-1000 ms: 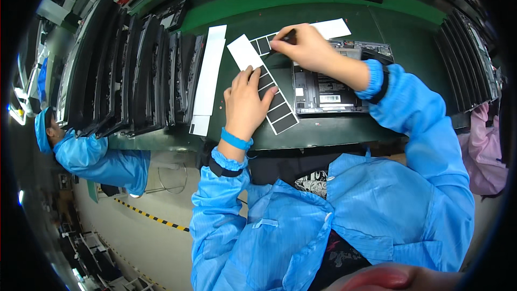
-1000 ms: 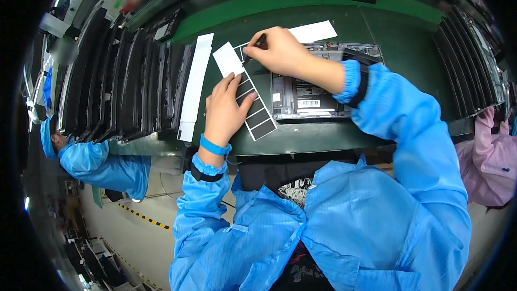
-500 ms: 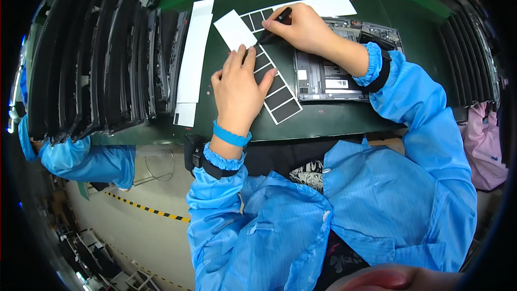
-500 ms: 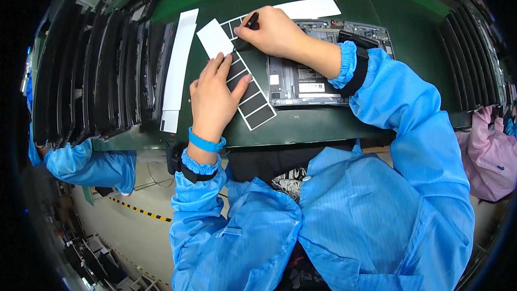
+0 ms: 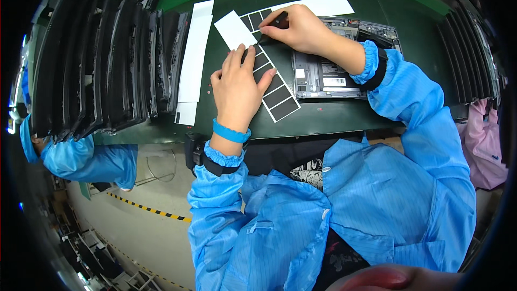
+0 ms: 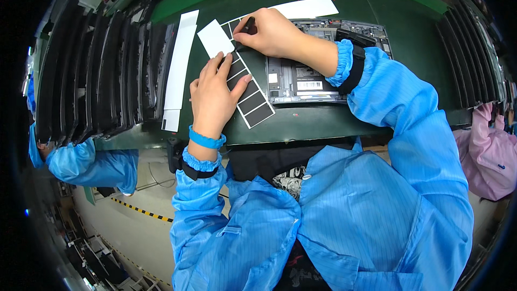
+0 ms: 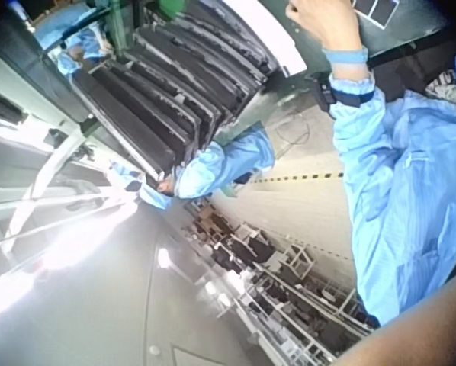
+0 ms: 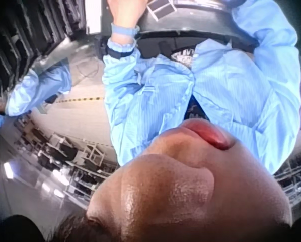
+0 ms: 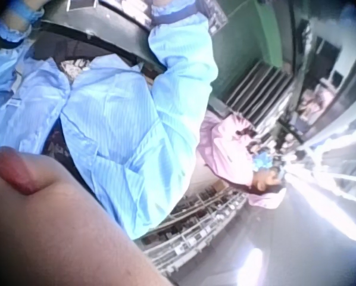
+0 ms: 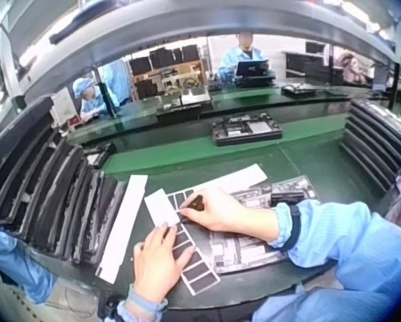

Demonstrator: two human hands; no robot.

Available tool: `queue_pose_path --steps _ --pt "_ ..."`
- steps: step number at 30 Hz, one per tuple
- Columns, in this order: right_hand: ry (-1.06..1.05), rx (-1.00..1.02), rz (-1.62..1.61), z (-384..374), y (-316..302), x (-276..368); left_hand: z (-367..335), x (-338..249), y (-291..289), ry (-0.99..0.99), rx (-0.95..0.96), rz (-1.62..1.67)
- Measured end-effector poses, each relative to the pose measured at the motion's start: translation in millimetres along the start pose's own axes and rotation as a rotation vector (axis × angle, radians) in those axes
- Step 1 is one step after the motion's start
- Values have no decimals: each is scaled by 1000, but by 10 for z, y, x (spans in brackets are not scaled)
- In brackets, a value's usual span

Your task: Assembling and inspecting internal laptop components on a production line.

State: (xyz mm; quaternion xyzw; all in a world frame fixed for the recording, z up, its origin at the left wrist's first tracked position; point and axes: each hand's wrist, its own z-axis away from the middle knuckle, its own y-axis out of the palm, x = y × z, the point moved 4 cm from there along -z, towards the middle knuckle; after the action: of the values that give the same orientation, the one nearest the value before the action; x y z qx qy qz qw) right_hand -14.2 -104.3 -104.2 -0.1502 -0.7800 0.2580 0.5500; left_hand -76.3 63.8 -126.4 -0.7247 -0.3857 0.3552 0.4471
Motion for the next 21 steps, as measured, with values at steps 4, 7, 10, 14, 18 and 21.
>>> queue_pose_path --steps 4,7,10,14,18,21 --pt "-106 -13 -25 14 25 38 14 8 40 12 -7 -39" --pt "-124 -12 -56 28 20 73 16 4 46 15 -12 -46" --pt "-111 -5 -87 26 26 50 19 6 36 15 -7 -54" --pt "-61 39 -232 59 -22 86 11 -9 49 28 4 -46" --pt "-11 -38 -552 101 -200 42 -7 18 60 47 45 -47" --pt "192 -165 -725 350 -602 59 -71 46 -72 50 187 -52"
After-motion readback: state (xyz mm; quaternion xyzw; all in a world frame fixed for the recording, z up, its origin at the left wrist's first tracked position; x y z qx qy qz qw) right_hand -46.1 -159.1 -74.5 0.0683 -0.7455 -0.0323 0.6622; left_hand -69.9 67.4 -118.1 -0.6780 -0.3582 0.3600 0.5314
